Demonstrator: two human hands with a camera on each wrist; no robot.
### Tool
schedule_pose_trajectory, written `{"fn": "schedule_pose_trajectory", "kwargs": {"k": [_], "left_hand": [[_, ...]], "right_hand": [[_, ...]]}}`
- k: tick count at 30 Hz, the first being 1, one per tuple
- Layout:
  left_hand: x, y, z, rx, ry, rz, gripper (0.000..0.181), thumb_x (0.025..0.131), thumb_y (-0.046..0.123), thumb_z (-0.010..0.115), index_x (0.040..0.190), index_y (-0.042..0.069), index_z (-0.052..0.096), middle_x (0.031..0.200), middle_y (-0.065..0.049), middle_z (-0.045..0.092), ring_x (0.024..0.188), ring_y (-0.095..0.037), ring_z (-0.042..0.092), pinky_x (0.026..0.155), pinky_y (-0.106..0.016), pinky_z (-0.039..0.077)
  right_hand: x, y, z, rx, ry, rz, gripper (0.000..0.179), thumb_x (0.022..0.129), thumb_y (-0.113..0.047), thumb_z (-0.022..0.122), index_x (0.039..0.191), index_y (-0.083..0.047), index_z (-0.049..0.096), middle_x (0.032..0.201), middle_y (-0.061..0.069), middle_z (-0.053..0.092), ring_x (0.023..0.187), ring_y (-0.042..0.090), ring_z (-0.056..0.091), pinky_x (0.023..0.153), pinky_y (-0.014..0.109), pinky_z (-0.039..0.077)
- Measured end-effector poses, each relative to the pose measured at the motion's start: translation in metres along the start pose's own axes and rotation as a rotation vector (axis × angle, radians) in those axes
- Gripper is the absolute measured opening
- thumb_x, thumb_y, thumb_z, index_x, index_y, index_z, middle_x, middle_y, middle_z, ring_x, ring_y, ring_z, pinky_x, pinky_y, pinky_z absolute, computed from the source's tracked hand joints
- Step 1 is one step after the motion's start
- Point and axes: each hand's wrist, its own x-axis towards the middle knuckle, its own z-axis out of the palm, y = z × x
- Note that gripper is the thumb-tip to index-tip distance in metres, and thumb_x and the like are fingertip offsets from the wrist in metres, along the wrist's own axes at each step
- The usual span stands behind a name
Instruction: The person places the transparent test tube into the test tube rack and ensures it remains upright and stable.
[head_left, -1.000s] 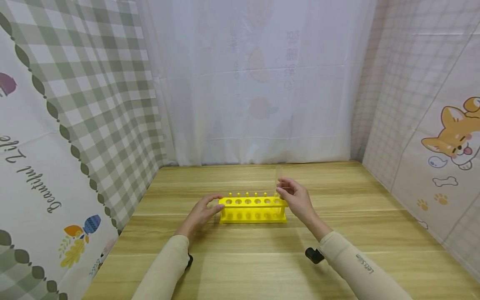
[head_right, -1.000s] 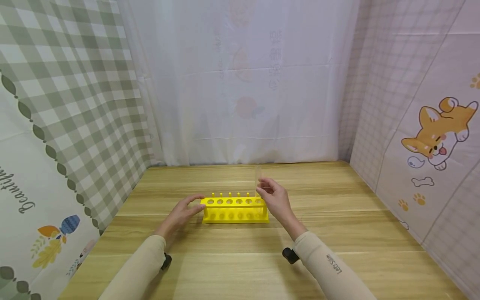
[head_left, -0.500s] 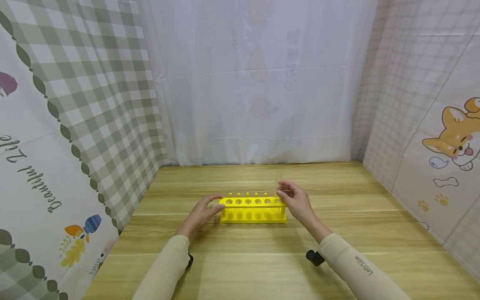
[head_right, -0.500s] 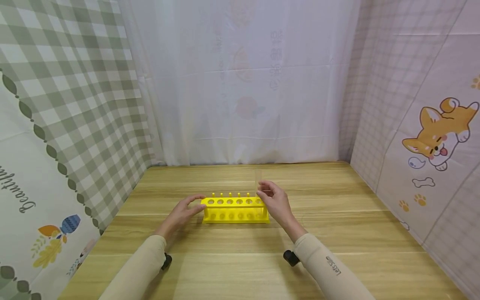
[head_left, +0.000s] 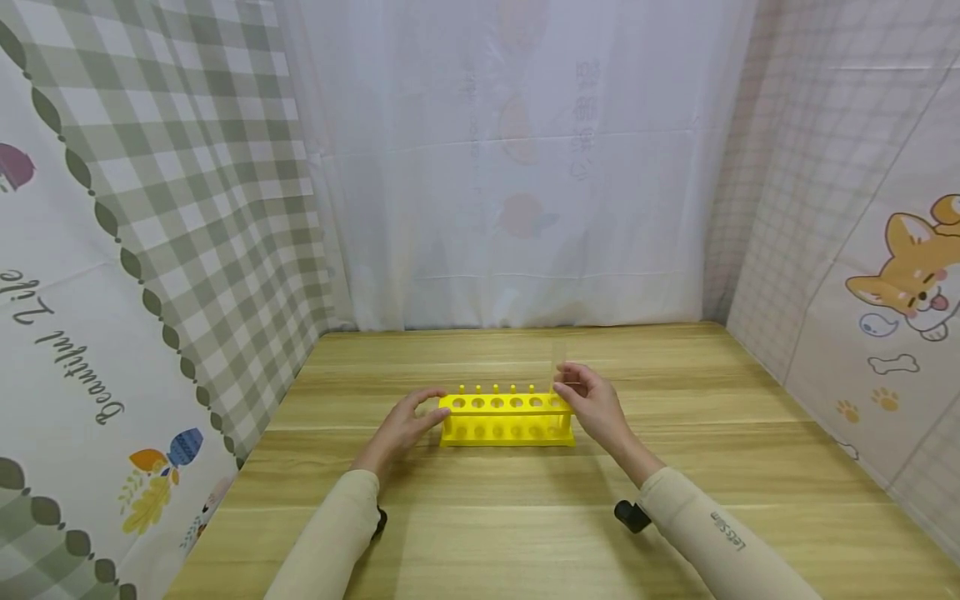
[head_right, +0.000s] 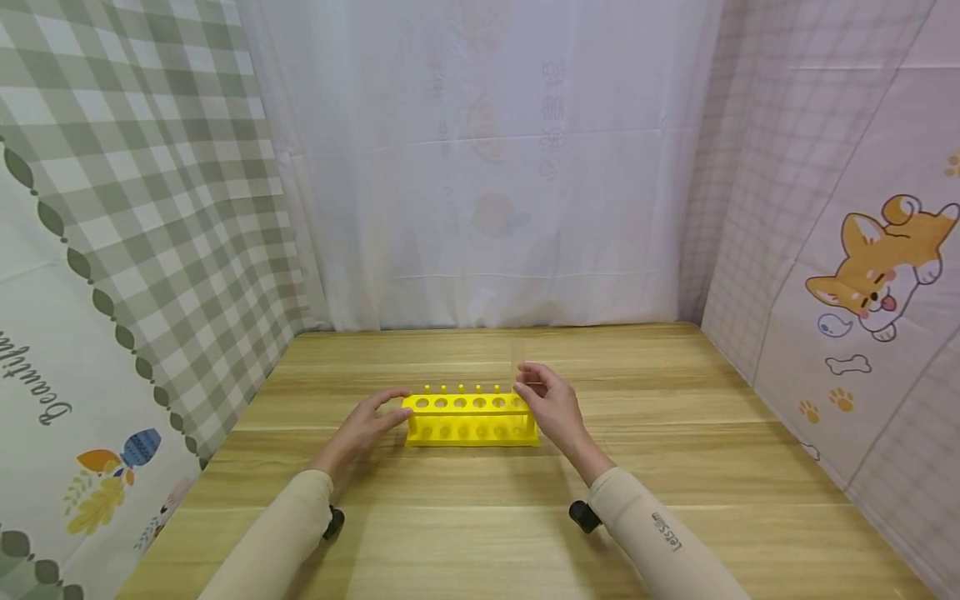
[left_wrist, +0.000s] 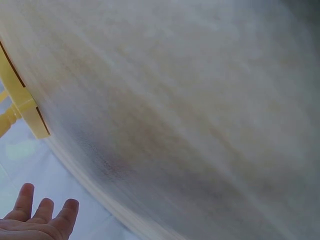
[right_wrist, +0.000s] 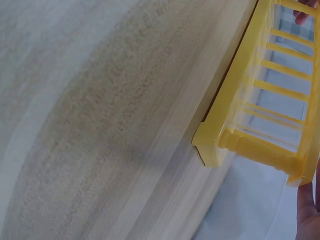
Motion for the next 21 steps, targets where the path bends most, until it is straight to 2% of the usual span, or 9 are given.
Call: {"fn": "schedule_pose_trajectory", "kwargs": {"k": [7, 11, 15, 18, 21], "left_hand": [[0.003, 0.000, 0.000, 0.061, 0.002, 0.019, 0.044, 0.097, 0.036, 0.066, 0.135, 0.016, 0.060, 0.146, -0.010, 0.049, 0.139, -0.035, 0.038, 0.110, -0.059, 0.030], [0.005, 0.004, -0.002, 0.146, -0.002, 0.042, 0.040, 0.097, 0.034, 0.066, 0.132, 0.015, 0.062, 0.144, -0.013, 0.049, 0.136, -0.035, 0.040, 0.110, -0.057, 0.033], [0.006, 0.010, -0.003, 0.279, -0.012, 0.079, 0.039, 0.097, 0.035, 0.065, 0.129, 0.014, 0.063, 0.148, -0.018, 0.045, 0.137, -0.038, 0.038, 0.110, -0.057, 0.032], [0.006, 0.012, -0.005, 0.348, -0.017, 0.097, 0.046, 0.098, 0.039, 0.063, 0.134, 0.012, 0.060, 0.150, -0.018, 0.042, 0.138, -0.039, 0.037, 0.111, -0.057, 0.030], [0.005, 0.008, -0.007, 0.340, -0.017, 0.088, 0.053, 0.100, 0.044, 0.057, 0.141, 0.011, 0.055, 0.150, -0.016, 0.043, 0.139, -0.037, 0.038, 0.111, -0.056, 0.031]], "right_hand": [[0.000, 0.000, -0.002, -0.057, -0.014, -0.009, 0.037, 0.098, -0.013, 0.065, 0.132, 0.000, 0.059, 0.114, 0.016, 0.066, 0.104, 0.029, 0.064, 0.086, 0.022, 0.052], [-0.001, 0.001, -0.003, -0.109, -0.023, -0.008, 0.037, 0.098, -0.016, 0.066, 0.131, 0.000, 0.059, 0.113, 0.014, 0.067, 0.103, 0.030, 0.065, 0.089, 0.033, 0.054], [-0.003, 0.003, -0.005, -0.167, -0.026, -0.013, 0.041, 0.098, -0.020, 0.066, 0.133, 0.000, 0.058, 0.115, 0.016, 0.067, 0.107, 0.032, 0.064, 0.094, 0.046, 0.052], [-0.004, 0.006, -0.009, -0.205, -0.032, -0.037, 0.046, 0.100, -0.024, 0.063, 0.137, 0.001, 0.055, 0.120, 0.018, 0.066, 0.112, 0.034, 0.062, 0.099, 0.051, 0.047], [-0.004, 0.010, -0.017, -0.244, -0.042, -0.051, 0.049, 0.102, -0.031, 0.058, 0.140, -0.001, 0.052, 0.124, 0.019, 0.064, 0.116, 0.035, 0.060, 0.103, 0.054, 0.043]]}}
